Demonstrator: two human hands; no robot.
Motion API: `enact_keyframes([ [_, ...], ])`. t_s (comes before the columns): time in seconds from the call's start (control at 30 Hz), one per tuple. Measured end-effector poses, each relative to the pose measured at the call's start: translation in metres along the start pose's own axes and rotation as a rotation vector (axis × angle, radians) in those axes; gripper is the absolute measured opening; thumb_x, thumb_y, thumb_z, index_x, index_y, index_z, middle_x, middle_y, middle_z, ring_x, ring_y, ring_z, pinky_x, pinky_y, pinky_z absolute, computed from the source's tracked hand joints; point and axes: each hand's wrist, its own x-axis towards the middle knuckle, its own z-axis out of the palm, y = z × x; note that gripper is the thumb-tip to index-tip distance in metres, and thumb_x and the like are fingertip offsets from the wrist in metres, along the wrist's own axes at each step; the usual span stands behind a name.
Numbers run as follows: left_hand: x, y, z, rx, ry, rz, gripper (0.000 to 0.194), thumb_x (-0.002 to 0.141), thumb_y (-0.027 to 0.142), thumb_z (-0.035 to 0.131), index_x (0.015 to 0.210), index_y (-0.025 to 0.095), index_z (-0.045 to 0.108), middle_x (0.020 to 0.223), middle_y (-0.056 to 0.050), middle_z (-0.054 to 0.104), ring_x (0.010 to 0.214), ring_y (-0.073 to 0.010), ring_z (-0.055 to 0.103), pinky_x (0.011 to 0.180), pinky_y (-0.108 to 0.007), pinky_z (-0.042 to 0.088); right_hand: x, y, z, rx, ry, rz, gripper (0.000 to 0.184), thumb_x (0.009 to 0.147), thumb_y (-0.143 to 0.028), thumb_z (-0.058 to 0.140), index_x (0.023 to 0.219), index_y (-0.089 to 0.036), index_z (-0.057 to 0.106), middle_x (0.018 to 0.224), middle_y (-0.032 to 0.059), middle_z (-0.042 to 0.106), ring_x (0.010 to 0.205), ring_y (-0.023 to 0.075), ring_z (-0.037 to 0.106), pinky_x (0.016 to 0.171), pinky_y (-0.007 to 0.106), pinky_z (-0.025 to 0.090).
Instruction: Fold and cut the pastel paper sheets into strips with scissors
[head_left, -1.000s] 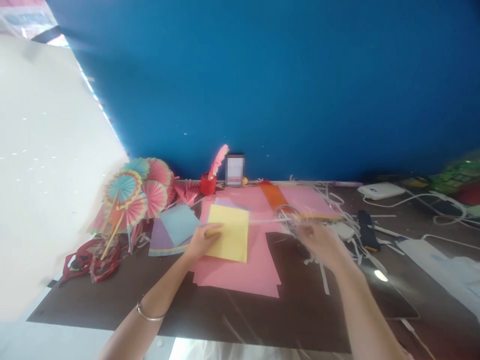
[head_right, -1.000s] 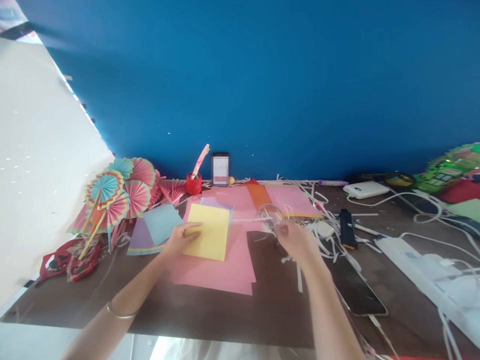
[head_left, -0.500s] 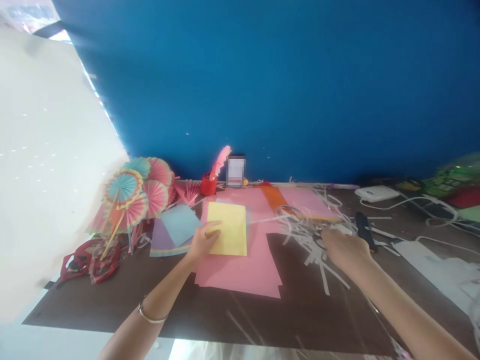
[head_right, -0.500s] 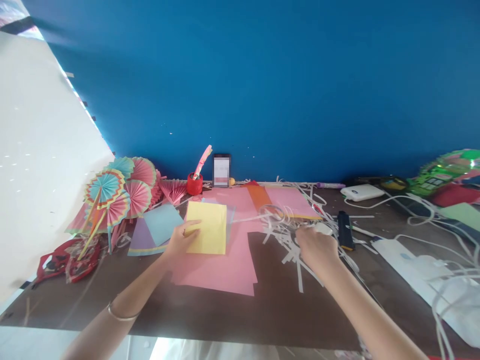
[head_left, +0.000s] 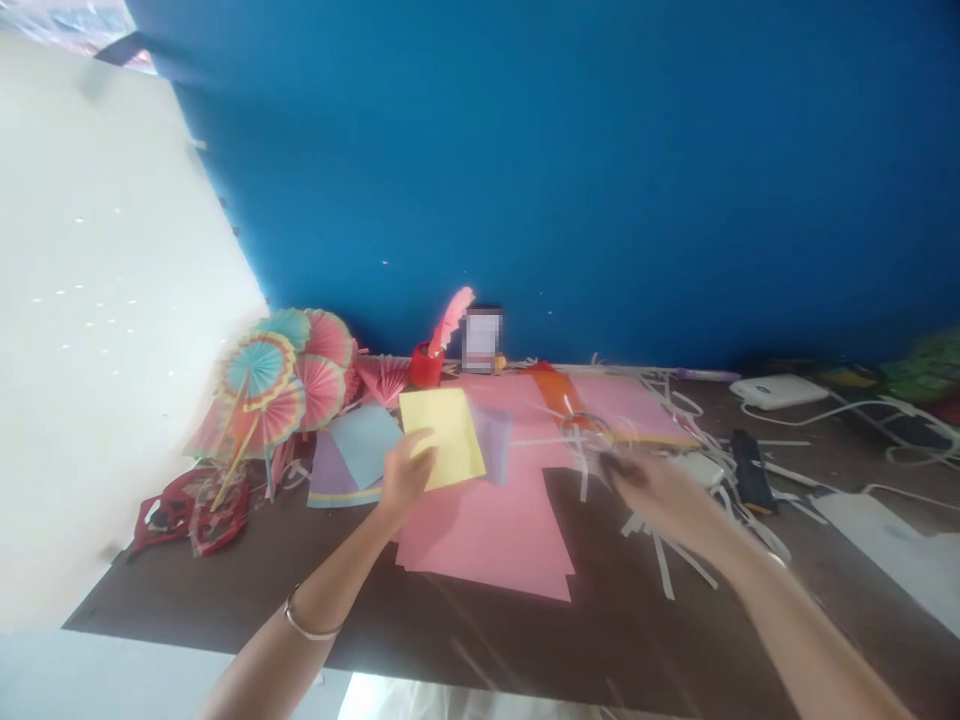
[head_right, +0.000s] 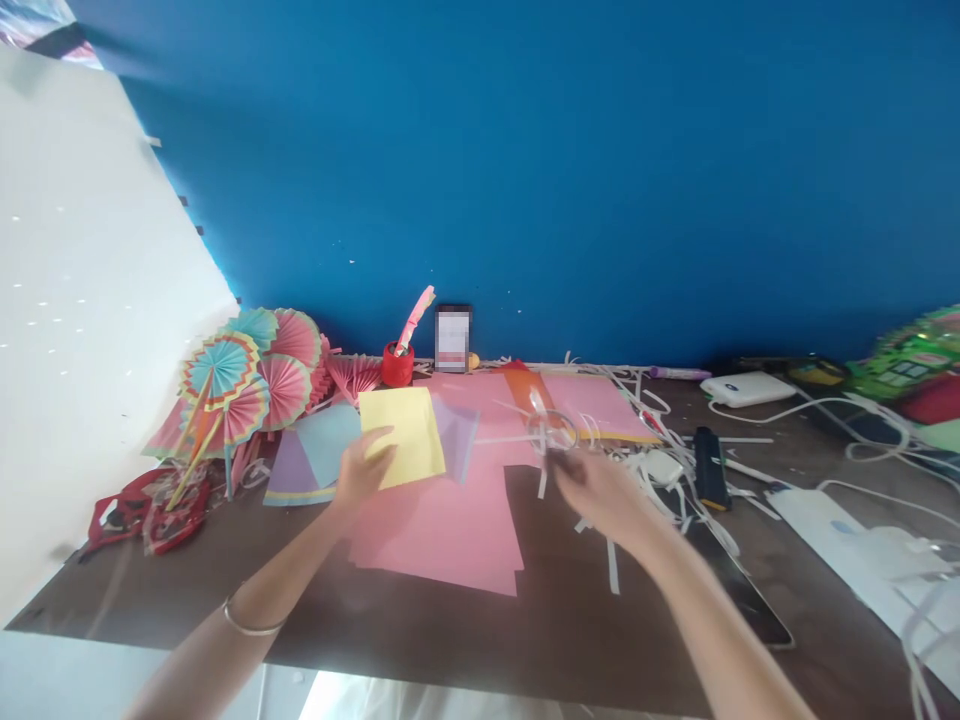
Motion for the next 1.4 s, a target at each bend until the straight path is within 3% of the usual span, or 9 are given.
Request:
enact_keyframes([
  [0.07,-0.001,0.004,-0.001,-0.009,0.108,0.004,0.028,0.076,0.027,0.058,0.104,0.022,0.06,0.112,-0.007,0.061,0.109,-0.0234,0.053,0.096,-0.038,0.038,-0.005,-0.032,0.023,0.235,-0.272,-0.146,0.038,0.077,-0.052,0.044,0.057,-0.02,0.047,0.056,0.0015,0.054,0.054,0.0156,0.051,0.051,0.028,0.038],
  [0.13,-0.002,0.009,-0.002,0.004,0.195,0.014,0.029,0.076,0.03,0.058,0.104,0.021,0.06,0.112,-0.007,0.06,0.109,-0.0229,0.053,0.095,-0.038,0.04,-0.006,-0.052,0.047,0.402,-0.38,-0.18,0.038,0.077,-0.053,0.045,0.058,-0.019,0.043,0.057,0.0001,0.052,0.055,0.0135,0.049,0.051,0.025,0.037],
  [0.23,-0.003,0.014,-0.005,0.015,0.282,0.036,0.031,0.076,0.031,0.058,0.105,0.02,0.059,0.112,-0.008,0.06,0.108,-0.0218,0.054,0.094,-0.036,0.042,-0.001,-0.06,0.074,0.543,-0.441,-0.149,0.04,0.075,-0.055,0.046,0.059,-0.019,0.04,0.055,-0.0018,0.048,0.051,0.011,0.043,0.047,0.023,0.033],
  [0.33,-0.001,0.016,-0.007,-0.008,0.339,-0.011,0.03,0.076,0.03,0.059,0.104,0.02,0.059,0.112,-0.008,0.061,0.108,-0.0212,0.055,0.094,-0.036,0.043,0.002,-0.057,0.088,0.661,-0.457,-0.182,0.038,0.075,-0.053,0.049,0.061,-0.019,0.041,0.055,-0.0028,0.044,0.05,0.0104,0.041,0.047,0.023,0.033],
  [0.5,0.0,0.019,-0.006,-0.054,0.357,-0.112,0.03,0.074,0.028,0.061,0.103,0.02,0.061,0.111,-0.008,0.063,0.107,-0.0214,0.056,0.093,-0.037,0.044,-0.004,-0.059,0.091,0.722,-0.525,-0.214,0.04,0.076,-0.054,0.05,0.06,-0.019,0.039,0.054,-0.0035,0.04,0.049,0.0098,0.039,0.047,0.024,0.031],
  [0.8,-0.011,0.022,0.005,-0.072,0.294,-0.065,0.032,0.073,0.029,0.062,0.102,0.018,0.061,0.11,-0.008,0.063,0.107,-0.0217,0.056,0.092,-0.034,0.045,-0.004,-0.057,0.092,0.728,-0.54,-0.211,0.041,0.08,-0.054,0.044,0.06,-0.018,0.042,0.054,-0.0009,0.046,0.052,0.0118,0.045,0.047,0.024,0.033],
  [1.4,-0.013,0.03,0.004,-0.081,0.286,-0.063,0.03,0.073,0.028,0.062,0.102,0.018,0.061,0.11,-0.008,0.063,0.107,-0.0212,0.056,0.093,-0.034,0.044,-0.002,-0.055,0.094,0.739,-0.513,-0.305,0.044,0.082,-0.056,0.04,0.06,-0.018,0.048,0.054,0.0004,0.05,0.053,0.0142,0.046,0.055,0.029,0.033],
])
